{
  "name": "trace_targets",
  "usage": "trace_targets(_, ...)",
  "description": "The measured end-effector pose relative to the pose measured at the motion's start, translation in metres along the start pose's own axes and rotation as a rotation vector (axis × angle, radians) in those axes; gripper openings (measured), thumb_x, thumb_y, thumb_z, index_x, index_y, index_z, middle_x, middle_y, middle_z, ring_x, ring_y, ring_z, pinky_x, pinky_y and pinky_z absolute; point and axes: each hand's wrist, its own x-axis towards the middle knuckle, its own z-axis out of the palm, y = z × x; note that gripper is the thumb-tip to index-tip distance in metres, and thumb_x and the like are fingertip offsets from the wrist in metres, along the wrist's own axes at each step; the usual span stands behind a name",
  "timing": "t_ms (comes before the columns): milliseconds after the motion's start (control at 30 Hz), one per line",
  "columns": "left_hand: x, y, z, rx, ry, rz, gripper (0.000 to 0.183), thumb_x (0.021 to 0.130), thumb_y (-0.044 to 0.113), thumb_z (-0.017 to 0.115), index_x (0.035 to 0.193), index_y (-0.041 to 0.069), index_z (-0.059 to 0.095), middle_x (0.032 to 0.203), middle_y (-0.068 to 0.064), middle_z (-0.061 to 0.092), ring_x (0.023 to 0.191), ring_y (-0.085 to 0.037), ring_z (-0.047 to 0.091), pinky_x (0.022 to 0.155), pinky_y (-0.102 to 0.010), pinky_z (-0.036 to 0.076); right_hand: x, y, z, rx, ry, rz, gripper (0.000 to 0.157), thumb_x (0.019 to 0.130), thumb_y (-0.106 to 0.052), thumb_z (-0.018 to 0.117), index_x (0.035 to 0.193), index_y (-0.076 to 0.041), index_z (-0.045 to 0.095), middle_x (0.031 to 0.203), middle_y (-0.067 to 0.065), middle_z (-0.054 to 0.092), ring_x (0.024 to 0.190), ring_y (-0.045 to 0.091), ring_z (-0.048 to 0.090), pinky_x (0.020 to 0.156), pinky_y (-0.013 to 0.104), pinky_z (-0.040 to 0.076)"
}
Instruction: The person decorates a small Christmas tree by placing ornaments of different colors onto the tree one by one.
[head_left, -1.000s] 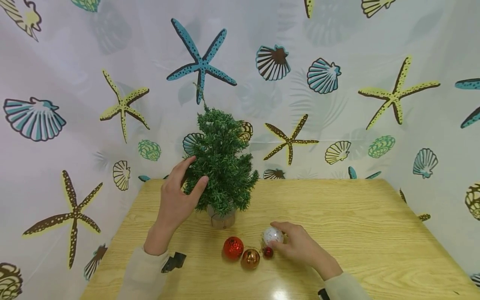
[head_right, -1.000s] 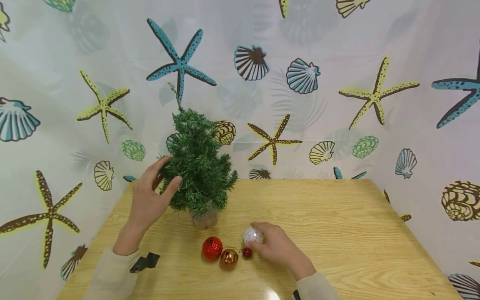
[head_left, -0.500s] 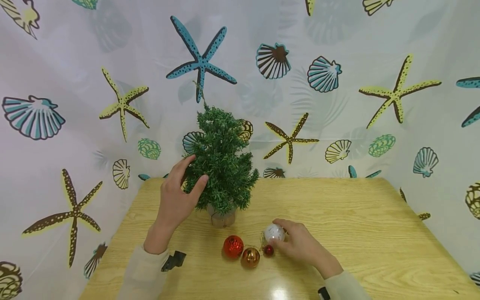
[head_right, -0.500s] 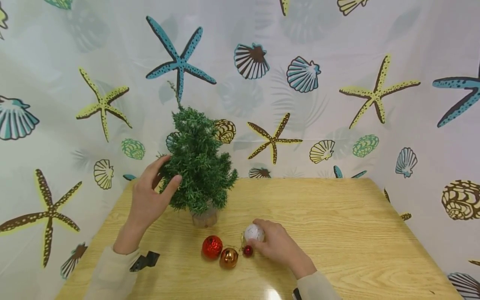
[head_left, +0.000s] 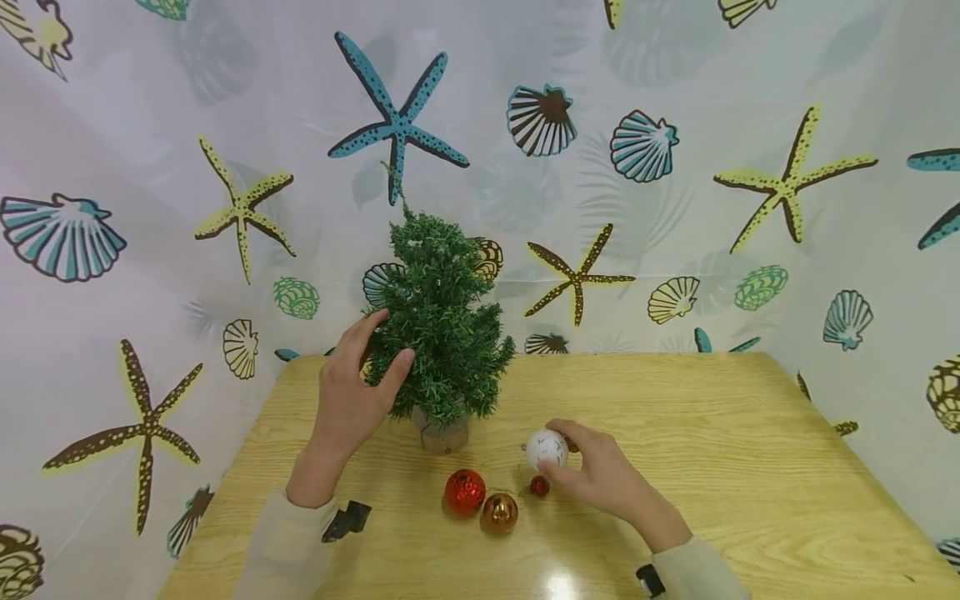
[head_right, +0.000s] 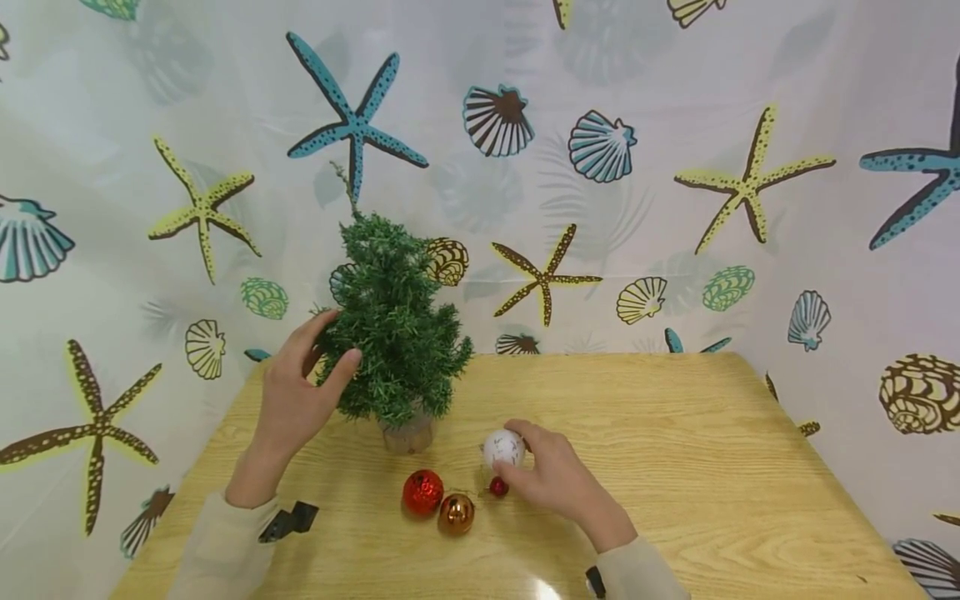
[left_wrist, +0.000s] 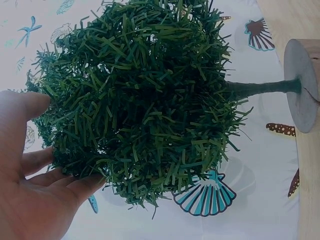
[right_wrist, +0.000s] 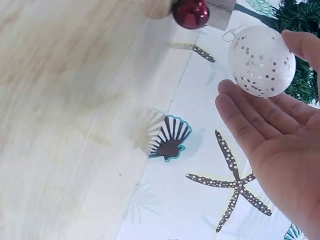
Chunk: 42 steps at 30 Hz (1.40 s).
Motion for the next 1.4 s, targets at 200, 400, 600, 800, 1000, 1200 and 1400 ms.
trace_targets(200,0.0,0.002,-0.001,0.002,-0.003,-0.003,0.062,0.097,0.016,0.076,0.154,0.004,0.052,0.158,-0.02,0.052,0.144,-0.042,0.052,0.104,-0.065,0.052,0.002,-0.011,-0.006,0.003,0.052,-0.065,0.048,0.097,-0.028,0.077,0.135,-0.002,0.064,0.12,0.01,0.076,0.104,0.026,0.075,0.09,0.047,0.062)
trace_targets(400,0.0,0.003,-0.001,0.01,-0.001,0.004,0.062,0.097,0.016,0.076,0.153,0.004,0.053,0.157,-0.02,0.052,0.143,-0.042,0.052,0.105,-0.065,0.051,0.003,-0.02,-0.012,-0.011,0.108,-0.118,0.044,0.095,-0.024,0.079,0.133,-0.009,0.065,0.116,0.003,0.077,0.101,0.021,0.076,0.088,0.04,0.062)
trace_targets(600,0.001,0.002,0.0,0.014,0.005,0.017,0.061,0.097,0.015,0.076,0.152,0.003,0.054,0.156,-0.021,0.053,0.143,-0.042,0.052,0.105,-0.064,0.051,0.004,-0.029,-0.018,-0.003,0.136,-0.148,0.044,0.093,-0.022,0.081,0.133,-0.011,0.065,0.115,0.002,0.078,0.103,0.021,0.076,0.089,0.04,0.062)
trace_targets(800,0.001,0.003,0.0,0.013,0.007,0.025,0.061,0.096,0.015,0.077,0.152,0.003,0.054,0.156,-0.021,0.054,0.143,-0.042,0.053,0.105,-0.064,0.051,0.006,-0.038,-0.024,-0.022,0.181,-0.188,0.045,0.092,-0.023,0.082,0.133,-0.012,0.065,0.115,0.001,0.078,0.103,0.016,0.076,0.088,0.041,0.063)
trace_targets(1000,0.001,0.003,-0.001,0.018,0.009,0.033,0.061,0.096,0.015,0.077,0.151,0.003,0.055,0.154,-0.024,0.055,0.142,-0.043,0.054,0.103,-0.065,0.052,0.009,-0.046,-0.027,-0.018,0.211,-0.213,0.047,0.092,-0.022,0.082,0.134,-0.013,0.065,0.115,0.0,0.078,0.102,0.014,0.075,0.086,0.039,0.062)
trace_targets(1200,0.002,0.001,-0.001,0.023,0.012,0.046,0.062,0.095,0.015,0.077,0.151,0.002,0.055,0.152,-0.025,0.056,0.142,-0.043,0.053,0.105,-0.065,0.051,0.016,-0.055,-0.03,0.012,0.259,-0.253,0.046,0.091,-0.017,0.082,0.134,-0.008,0.066,0.112,0.003,0.079,0.098,0.017,0.076,0.086,0.04,0.063)
trace_targets(1400,0.001,0.001,-0.001,0.014,0.013,0.04,0.061,0.096,0.016,0.077,0.151,0.002,0.056,0.153,-0.023,0.056,0.142,-0.042,0.054,0.103,-0.064,0.053,0.021,-0.064,-0.035,0.033,0.283,-0.262,0.046,0.091,-0.016,0.083,0.134,-0.009,0.066,0.11,0.002,0.079,0.098,0.017,0.076,0.086,0.039,0.063)
